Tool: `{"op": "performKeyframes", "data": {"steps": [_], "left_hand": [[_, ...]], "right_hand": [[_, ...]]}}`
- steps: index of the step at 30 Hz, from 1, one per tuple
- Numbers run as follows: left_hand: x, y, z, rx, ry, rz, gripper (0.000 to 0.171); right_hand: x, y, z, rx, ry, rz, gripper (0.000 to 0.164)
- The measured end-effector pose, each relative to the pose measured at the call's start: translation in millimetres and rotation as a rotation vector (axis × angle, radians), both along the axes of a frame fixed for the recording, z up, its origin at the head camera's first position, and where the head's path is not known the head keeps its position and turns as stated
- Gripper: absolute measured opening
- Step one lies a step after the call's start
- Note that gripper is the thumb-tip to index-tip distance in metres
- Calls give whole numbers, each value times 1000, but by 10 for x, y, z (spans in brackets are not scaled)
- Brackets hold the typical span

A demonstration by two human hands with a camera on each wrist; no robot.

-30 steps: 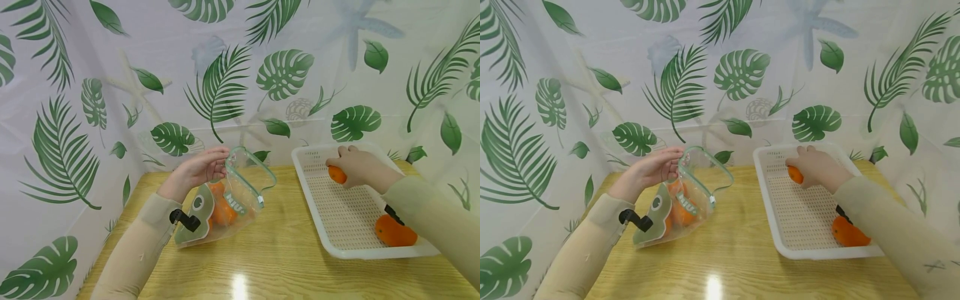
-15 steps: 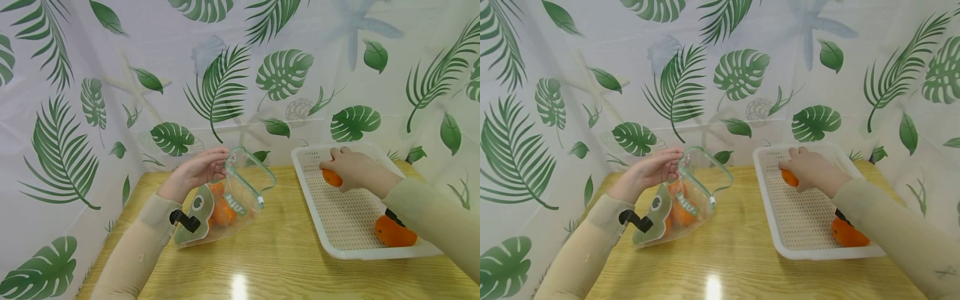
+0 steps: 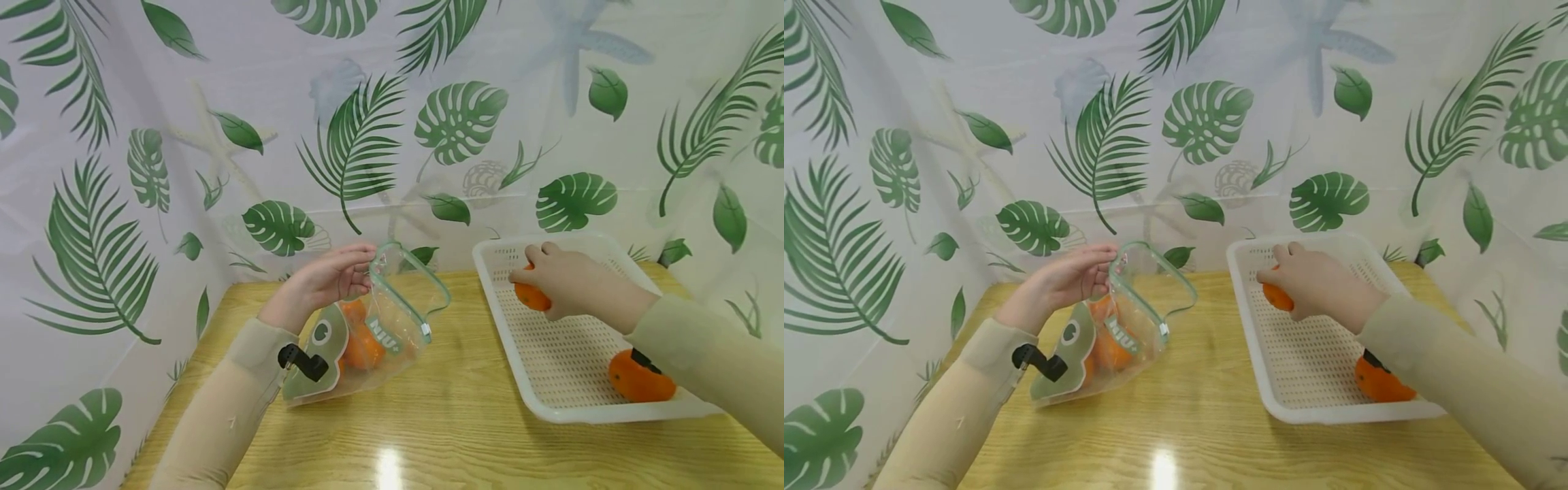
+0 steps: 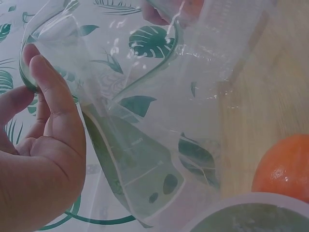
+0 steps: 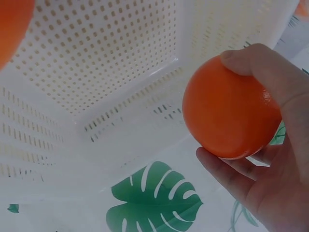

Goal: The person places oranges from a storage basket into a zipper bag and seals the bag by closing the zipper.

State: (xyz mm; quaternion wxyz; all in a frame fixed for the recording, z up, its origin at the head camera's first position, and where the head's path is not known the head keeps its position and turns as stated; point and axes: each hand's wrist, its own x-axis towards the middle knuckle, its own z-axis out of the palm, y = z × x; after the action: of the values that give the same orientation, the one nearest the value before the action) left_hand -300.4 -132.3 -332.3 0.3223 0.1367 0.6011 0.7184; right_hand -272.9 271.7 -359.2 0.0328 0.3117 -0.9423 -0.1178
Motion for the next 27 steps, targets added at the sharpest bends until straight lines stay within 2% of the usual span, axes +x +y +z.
{"op": "performKeyframes", "data": {"steps": [16, 27], "left_hand": [[15, -2, 14, 12, 2, -7, 42], [1, 40, 6, 21, 6, -20, 42]], "right_hand": [[127, -170, 146, -26, 42, 72, 74], [173, -260, 158, -46, 61, 95, 65]]}}
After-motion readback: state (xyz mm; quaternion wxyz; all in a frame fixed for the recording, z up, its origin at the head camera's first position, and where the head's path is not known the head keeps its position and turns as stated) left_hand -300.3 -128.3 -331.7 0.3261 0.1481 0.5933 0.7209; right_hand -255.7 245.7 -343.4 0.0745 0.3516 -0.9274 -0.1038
